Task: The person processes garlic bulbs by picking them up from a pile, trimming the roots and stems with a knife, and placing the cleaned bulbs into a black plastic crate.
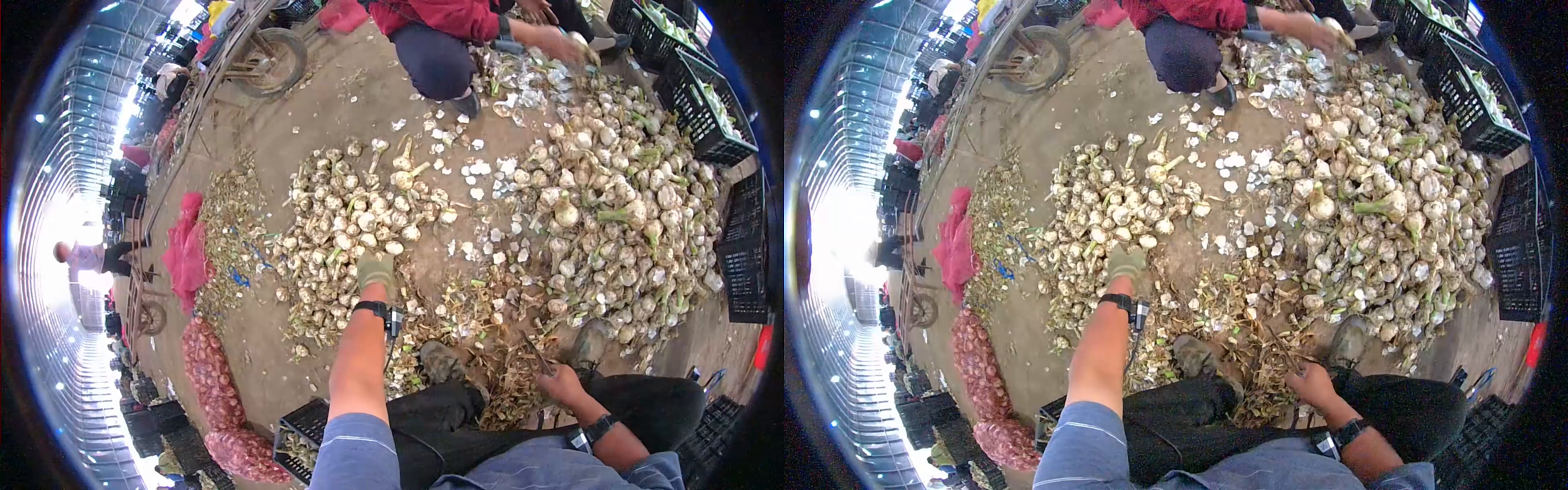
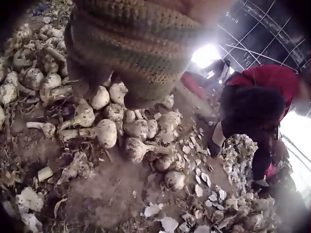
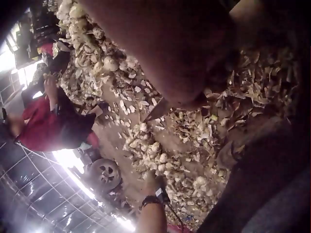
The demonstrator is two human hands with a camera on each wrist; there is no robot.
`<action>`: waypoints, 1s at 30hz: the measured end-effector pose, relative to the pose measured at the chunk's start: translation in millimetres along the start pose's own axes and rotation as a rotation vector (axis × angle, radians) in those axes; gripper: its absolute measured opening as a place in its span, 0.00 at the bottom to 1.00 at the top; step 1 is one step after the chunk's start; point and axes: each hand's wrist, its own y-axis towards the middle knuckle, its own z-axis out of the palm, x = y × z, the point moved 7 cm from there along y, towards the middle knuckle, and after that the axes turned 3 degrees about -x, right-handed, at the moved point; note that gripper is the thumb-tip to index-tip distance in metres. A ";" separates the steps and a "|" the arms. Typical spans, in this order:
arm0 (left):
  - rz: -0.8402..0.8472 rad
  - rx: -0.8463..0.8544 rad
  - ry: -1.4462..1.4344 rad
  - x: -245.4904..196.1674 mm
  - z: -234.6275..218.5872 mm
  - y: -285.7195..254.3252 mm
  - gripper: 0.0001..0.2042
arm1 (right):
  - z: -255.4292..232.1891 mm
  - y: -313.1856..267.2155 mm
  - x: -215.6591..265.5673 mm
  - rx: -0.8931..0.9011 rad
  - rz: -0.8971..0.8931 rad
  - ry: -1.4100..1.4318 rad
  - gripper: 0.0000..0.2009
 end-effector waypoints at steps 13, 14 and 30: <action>0.168 -0.088 0.225 -32.2 13.5 99.6 0.19 | -3.6 14.3 5.7 0.064 0.309 0.130 0.21; 0.131 -0.007 0.208 -36.4 9.7 97.5 0.17 | -3.5 15.3 6.7 0.058 0.287 0.121 0.21; 0.166 1.102 -0.873 -88.6 -90.7 -220.2 0.28 | 0.8 -23.4 46.0 -0.172 -0.295 0.116 0.22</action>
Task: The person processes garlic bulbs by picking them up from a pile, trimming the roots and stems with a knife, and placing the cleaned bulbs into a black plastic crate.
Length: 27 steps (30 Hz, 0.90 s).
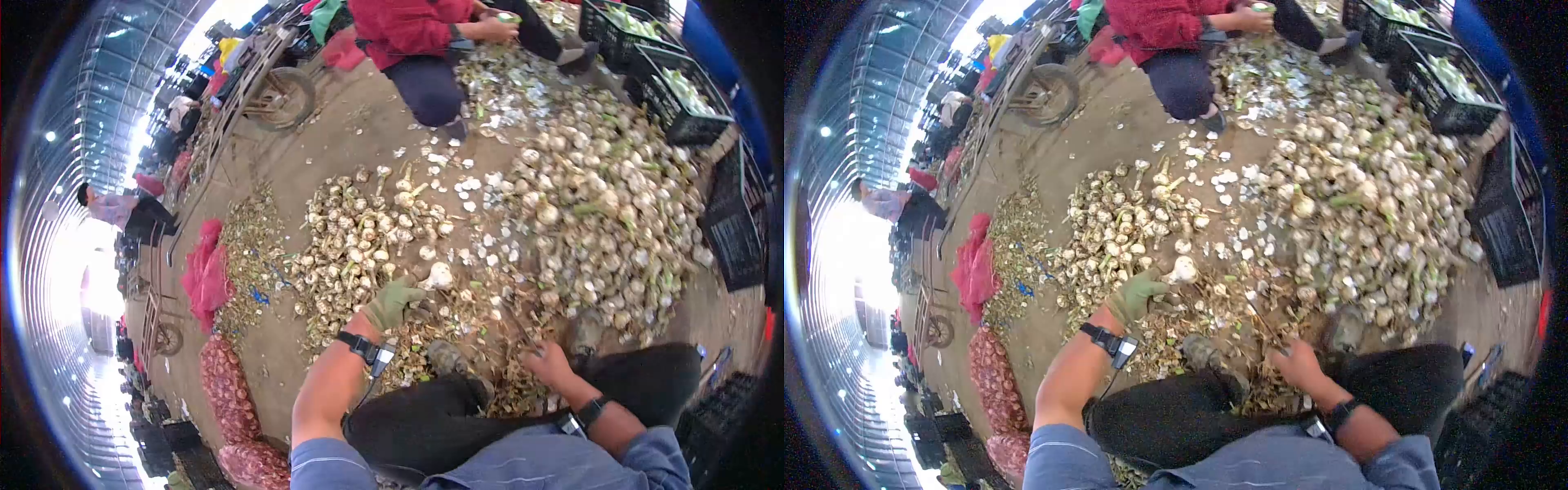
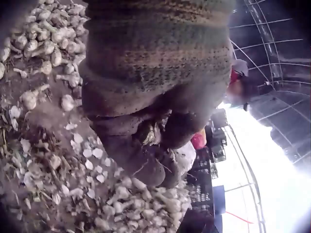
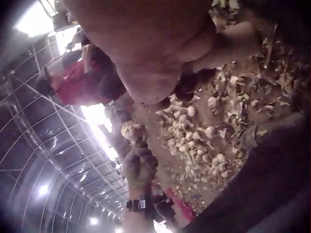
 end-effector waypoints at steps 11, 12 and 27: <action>0.206 0.124 0.113 34.7 169.3 -87.8 0.25 | -51.8 -78.6 116.5 -0.183 -0.496 -0.017 0.11; 0.266 0.082 0.103 40.0 172.8 -89.2 0.24 | -53.1 -81.4 121.3 -0.188 -0.529 -0.035 0.11; 0.717 -0.214 0.451 105.8 137.3 -82.0 0.10 | -33.5 -100.8 126.1 -0.063 -0.630 -0.182 0.14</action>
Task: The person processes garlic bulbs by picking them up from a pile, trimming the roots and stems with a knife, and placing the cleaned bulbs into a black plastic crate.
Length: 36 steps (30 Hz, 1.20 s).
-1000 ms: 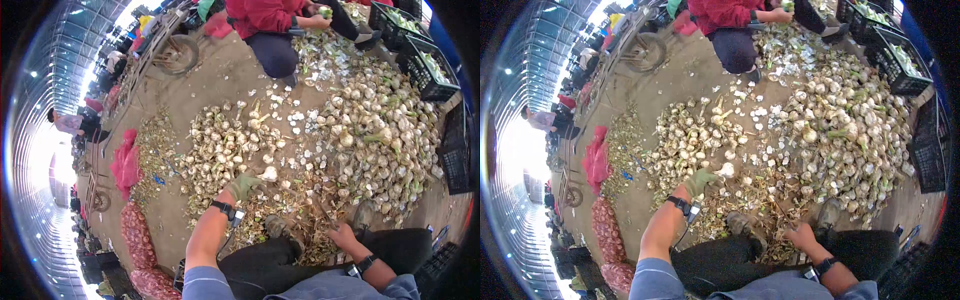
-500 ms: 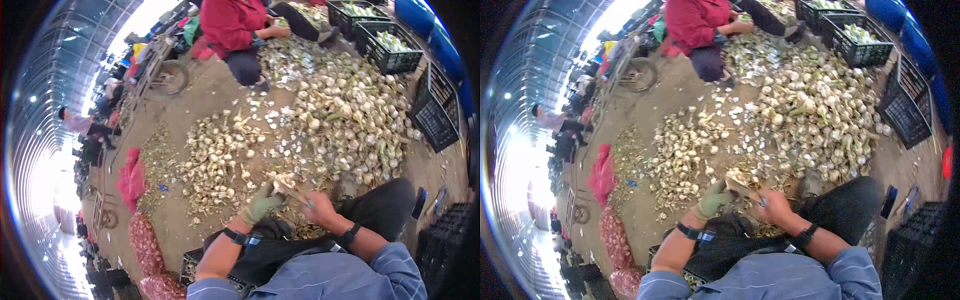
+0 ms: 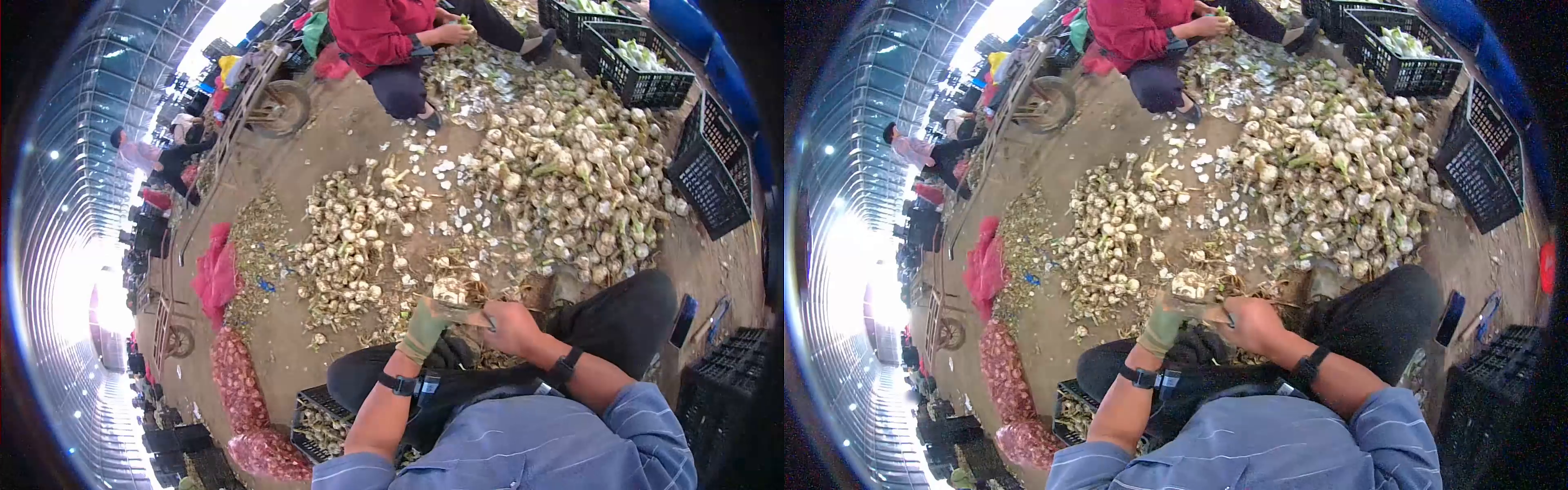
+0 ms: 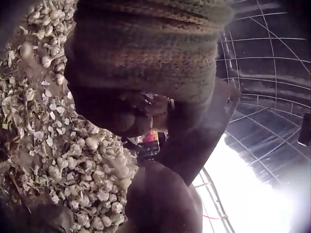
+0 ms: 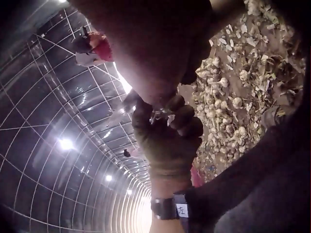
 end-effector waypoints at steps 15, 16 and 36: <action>-0.028 -0.009 0.122 24.2 10.9 -13.2 0.22 | -19.0 -0.5 15.3 -0.067 0.028 -0.031 0.15; 0.086 0.041 0.315 12.6 11.6 -12.2 0.23 | -19.9 0.3 16.1 -0.075 0.017 -0.026 0.15; -0.115 -0.022 0.015 16.3 3.7 -7.4 0.18 | 12.6 10.4 -14.5 0.038 0.025 -0.129 0.17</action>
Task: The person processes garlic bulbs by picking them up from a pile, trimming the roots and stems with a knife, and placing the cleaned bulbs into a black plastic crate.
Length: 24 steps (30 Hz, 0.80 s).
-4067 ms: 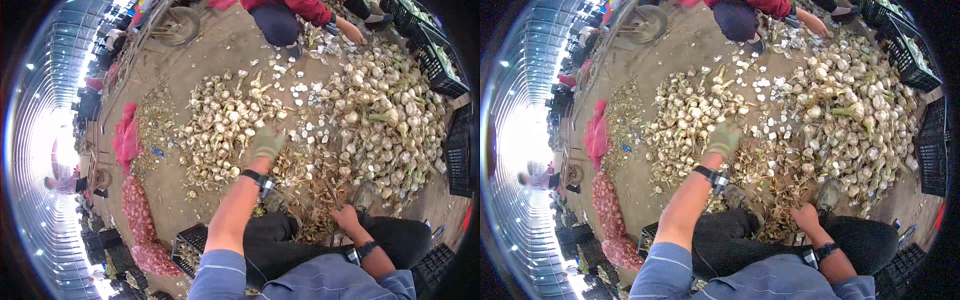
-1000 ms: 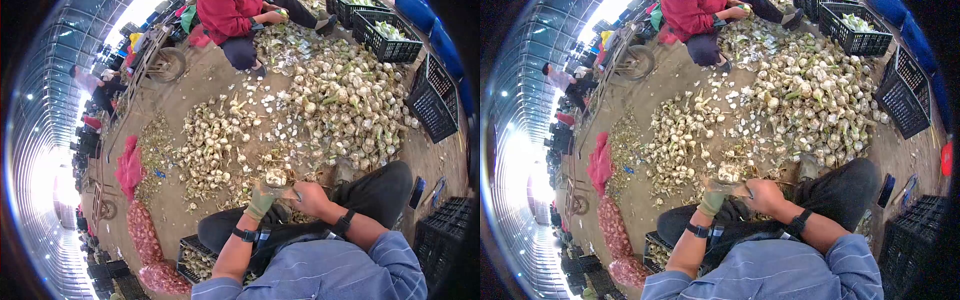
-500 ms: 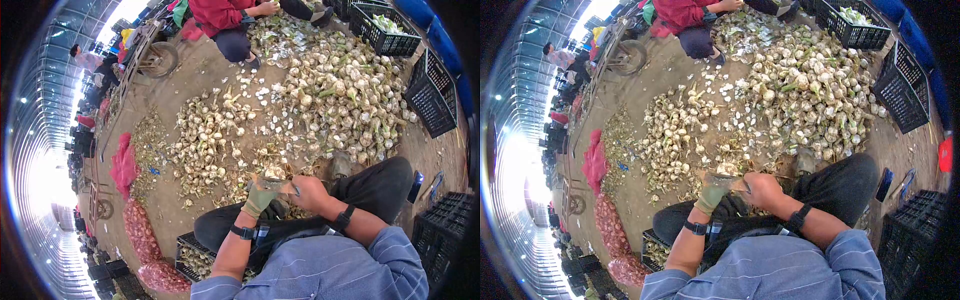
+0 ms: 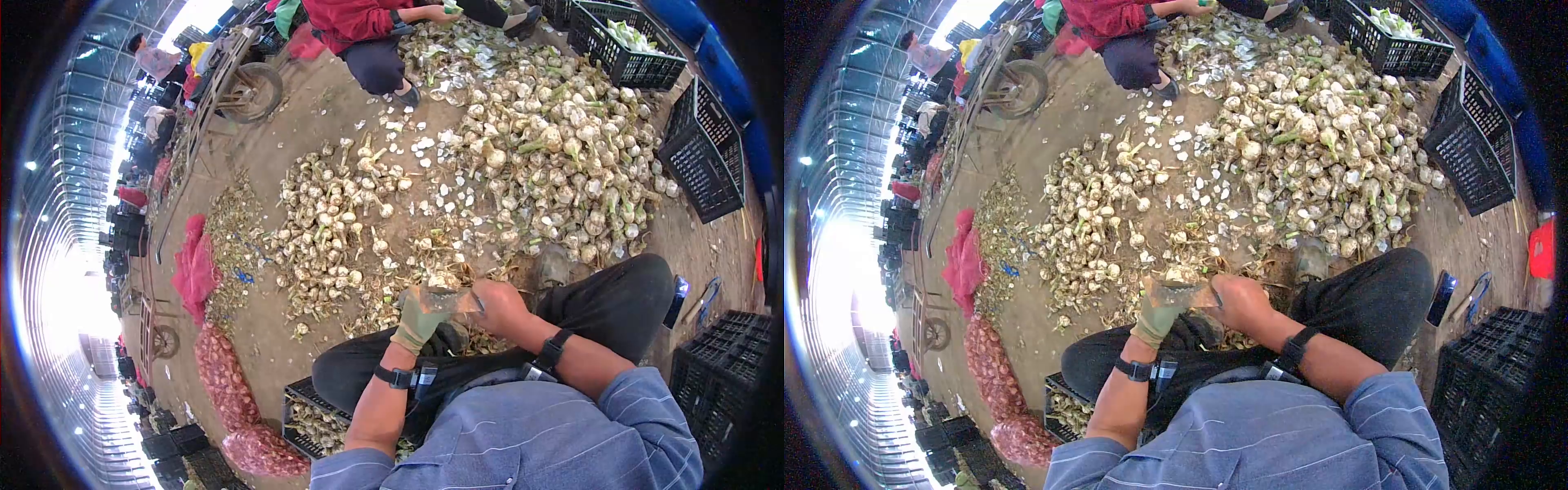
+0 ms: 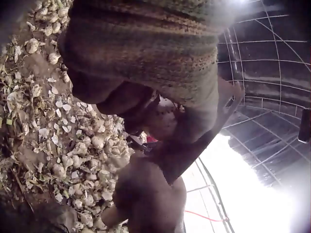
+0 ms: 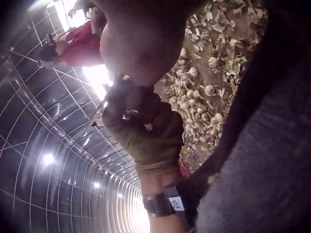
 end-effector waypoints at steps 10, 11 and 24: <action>-0.125 -0.029 -0.005 -40.7 -7.8 2.5 0.19 | 9.7 -1.2 -70.9 -0.059 0.391 0.029 0.16; -0.162 -0.037 0.053 -35.1 -8.9 1.8 0.20 | 13.4 -4.0 -78.5 -0.074 0.397 0.019 0.17; 0.003 0.182 0.553 -39.2 26.9 -6.7 0.35 | 28.3 -17.4 -53.1 0.025 0.450 0.842 0.21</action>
